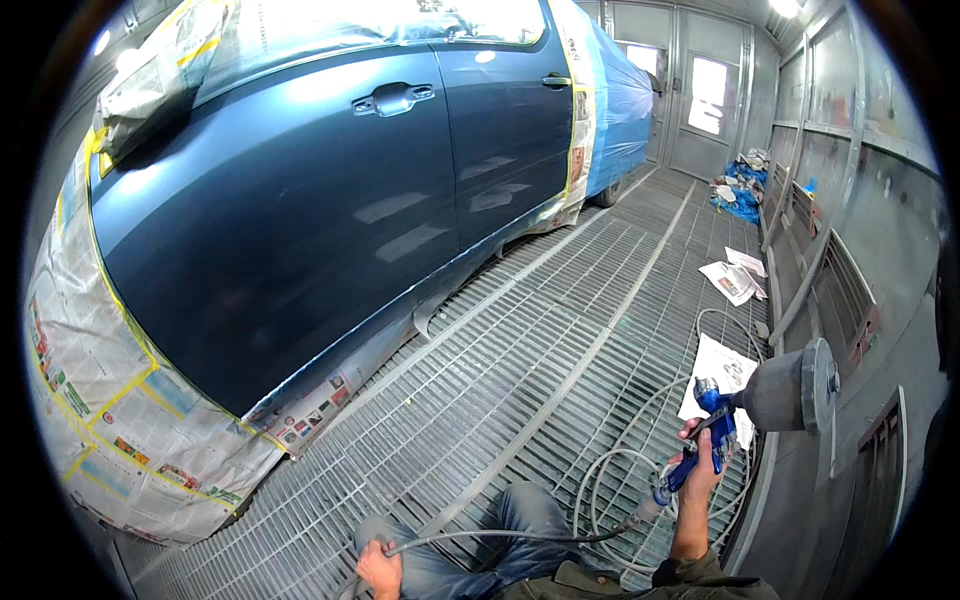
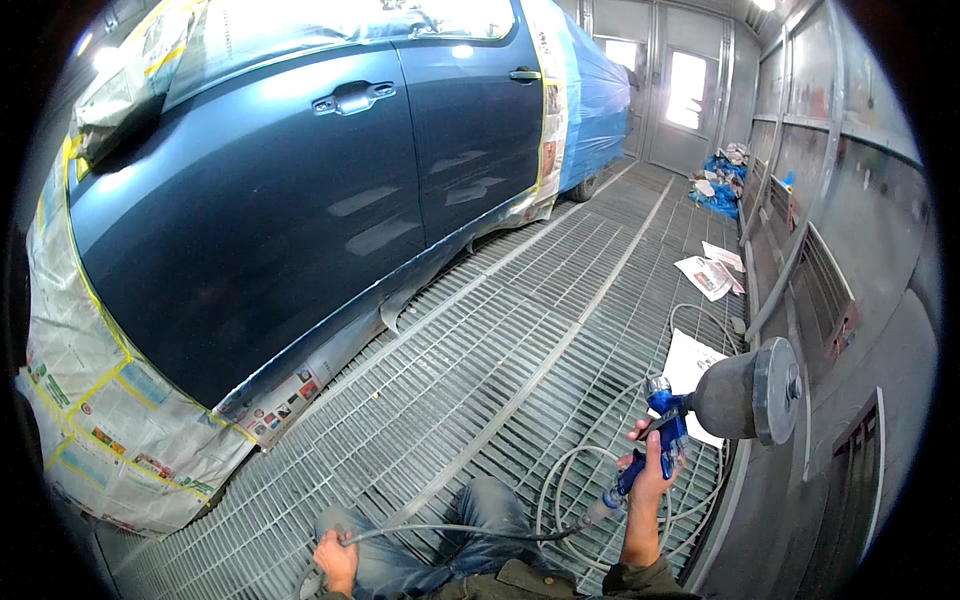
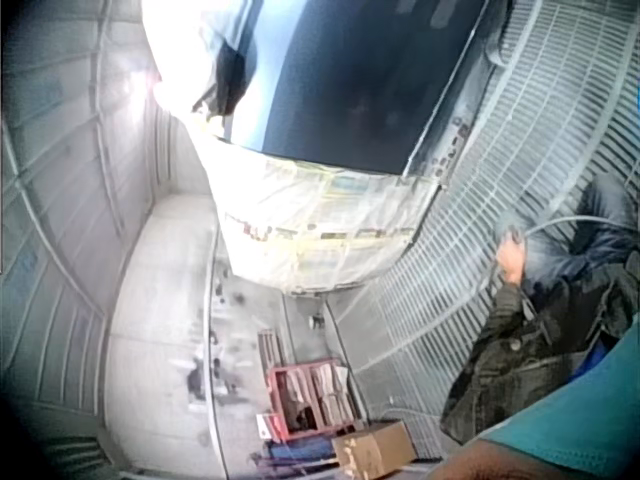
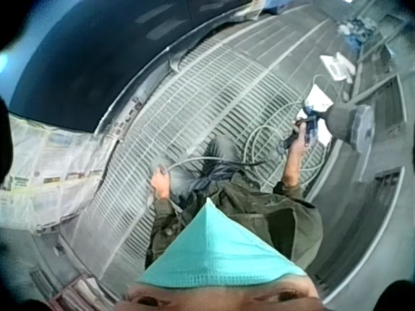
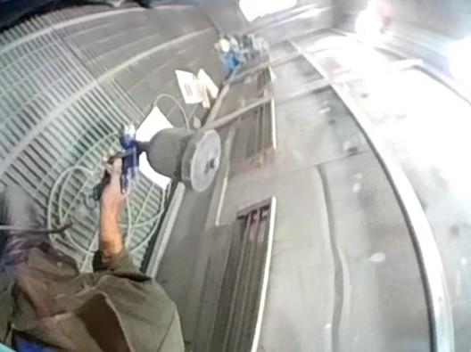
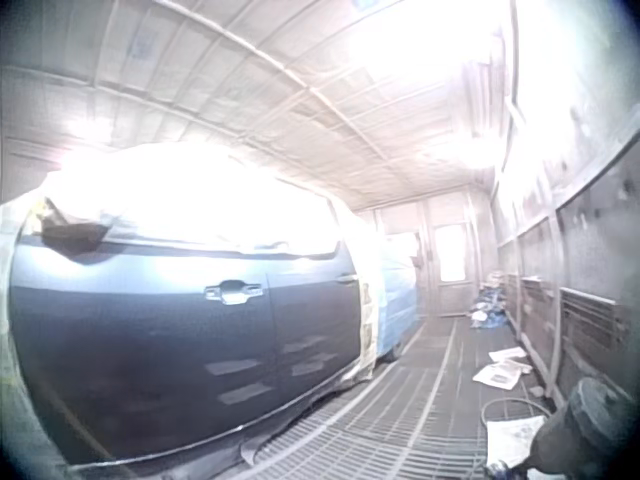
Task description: The person spray paints the side of a blue car in a paint booth using a spray gun. They move around the vehicle to cover different sections of the side panel while maintaining consistent spray coverage.
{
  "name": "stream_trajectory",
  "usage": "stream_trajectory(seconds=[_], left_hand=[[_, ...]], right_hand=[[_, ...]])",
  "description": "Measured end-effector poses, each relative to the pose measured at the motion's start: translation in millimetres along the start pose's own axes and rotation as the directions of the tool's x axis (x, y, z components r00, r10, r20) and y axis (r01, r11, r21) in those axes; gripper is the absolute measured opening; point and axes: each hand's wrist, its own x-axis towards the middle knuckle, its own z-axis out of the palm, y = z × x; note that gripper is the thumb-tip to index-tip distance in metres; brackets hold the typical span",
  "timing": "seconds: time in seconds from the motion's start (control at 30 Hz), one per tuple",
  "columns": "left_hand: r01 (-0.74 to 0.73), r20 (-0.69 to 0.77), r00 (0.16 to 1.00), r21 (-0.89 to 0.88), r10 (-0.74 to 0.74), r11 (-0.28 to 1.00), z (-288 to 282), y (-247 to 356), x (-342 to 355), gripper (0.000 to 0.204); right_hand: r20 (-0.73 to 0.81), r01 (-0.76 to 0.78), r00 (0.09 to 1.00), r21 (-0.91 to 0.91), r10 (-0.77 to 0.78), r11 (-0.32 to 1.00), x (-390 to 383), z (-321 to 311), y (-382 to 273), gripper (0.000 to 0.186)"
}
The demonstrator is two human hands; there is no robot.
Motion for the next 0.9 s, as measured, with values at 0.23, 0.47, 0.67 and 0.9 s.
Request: stream_trajectory(seconds=[0.23, 0.47, 0.67, 0.9], left_hand=[[-0.041, -0.012, 0.999, 0.025, 0.041, 0.999, -10, 9, -1, 0.028], [-0.156, 0.009, 0.988, 0.134, 0.156, 0.979, -10, 2, -8, 0.027], [-0.147, 0.027, 0.989, 0.05, 0.146, 0.988, -17, 5, -6, 0.024], [-0.145, -0.082, 0.985, 0.089, 0.152, 0.986, -23, 18, -4, 0.036]], right_hand=[[0.003, 0.013, 1.0, 0.015, -0.013, 1.0, -2, 6, -8, 0.023], [0.022, 0.029, 0.999, 0.005, -0.029, 1.0, -2, 8, -9, 0.023], [0.04, 0.05, 0.998, 0.003, -0.05, 0.999, -5, 10, -13, 0.023], [0.049, 0.053, 0.997, 0.021, -0.054, 0.998, -7, 7, -8, 0.023]])
